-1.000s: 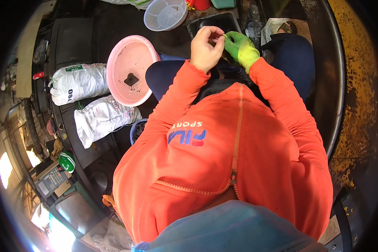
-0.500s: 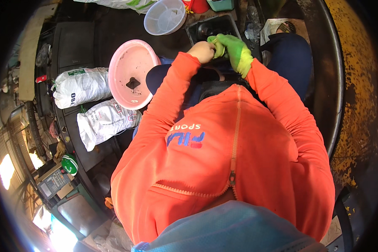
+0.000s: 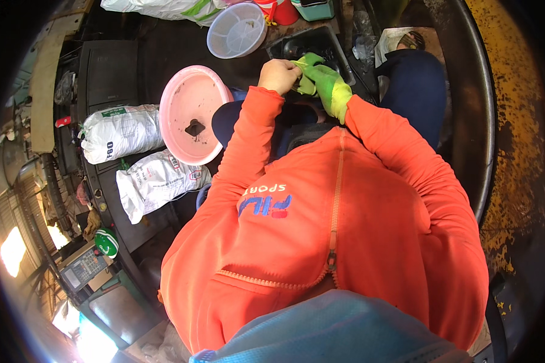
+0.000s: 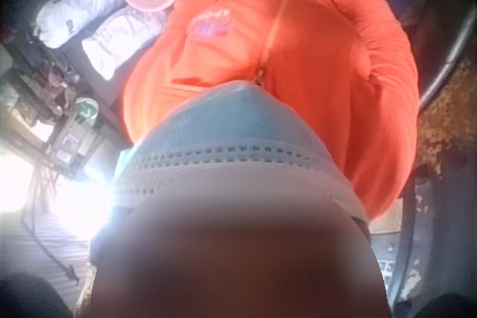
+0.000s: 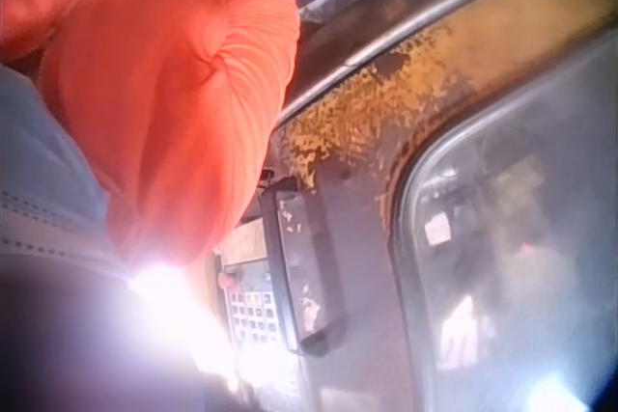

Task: The person sits on the floor and cleans dark metal parts using a wire brush and a cloth. They pick up parts from a pink basin, scrub them over a black tray, and place the cleaned items into a white bowl. The person also inspects the parts by hand and uses a machine to process them.

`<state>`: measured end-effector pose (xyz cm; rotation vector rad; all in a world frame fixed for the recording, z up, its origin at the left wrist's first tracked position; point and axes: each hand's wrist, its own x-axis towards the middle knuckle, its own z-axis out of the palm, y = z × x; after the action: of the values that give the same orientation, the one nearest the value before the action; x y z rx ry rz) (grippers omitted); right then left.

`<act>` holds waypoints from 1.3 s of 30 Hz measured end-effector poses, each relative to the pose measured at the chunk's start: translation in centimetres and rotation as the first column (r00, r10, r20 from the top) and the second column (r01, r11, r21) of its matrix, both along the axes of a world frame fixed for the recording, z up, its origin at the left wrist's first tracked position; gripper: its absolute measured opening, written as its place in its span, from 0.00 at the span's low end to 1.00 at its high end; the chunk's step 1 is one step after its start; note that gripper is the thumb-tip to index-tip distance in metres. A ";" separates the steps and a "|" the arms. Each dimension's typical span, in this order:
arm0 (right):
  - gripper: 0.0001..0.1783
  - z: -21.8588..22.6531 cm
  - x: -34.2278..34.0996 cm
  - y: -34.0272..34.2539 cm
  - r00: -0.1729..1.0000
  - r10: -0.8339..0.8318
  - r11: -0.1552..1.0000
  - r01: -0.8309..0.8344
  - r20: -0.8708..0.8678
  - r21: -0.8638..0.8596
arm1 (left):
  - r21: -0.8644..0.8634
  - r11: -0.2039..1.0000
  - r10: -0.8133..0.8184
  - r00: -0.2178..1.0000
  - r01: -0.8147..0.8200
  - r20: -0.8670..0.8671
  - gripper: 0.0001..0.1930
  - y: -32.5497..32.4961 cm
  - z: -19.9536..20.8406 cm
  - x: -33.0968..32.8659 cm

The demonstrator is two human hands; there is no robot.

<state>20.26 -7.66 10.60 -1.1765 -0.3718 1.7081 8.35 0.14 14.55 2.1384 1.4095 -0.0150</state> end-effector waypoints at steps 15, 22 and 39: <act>0.13 0.8 0.0 1.5 0.950 -0.216 0.972 0.188 0.226 0.138 | -0.731 0.679 0.692 0.272 0.067 0.669 0.16 -0.3 -2.7 2.9; 0.15 2.6 2.4 2.4 0.953 -0.247 0.968 0.233 0.177 0.095 | -0.378 0.916 -0.051 0.975 0.132 0.215 0.15 1.1 -5.5 2.4; 0.18 1.7 -0.4 0.2 0.303 -0.379 0.849 -0.263 0.875 0.459 | -0.516 -0.081 0.994 0.105 0.853 0.018 0.24 -2.4 -3.8 8.2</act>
<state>19.89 -7.45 12.32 -1.6235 -1.4413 0.4683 16.51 -2.30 10.72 -0.2585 0.1154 0.3808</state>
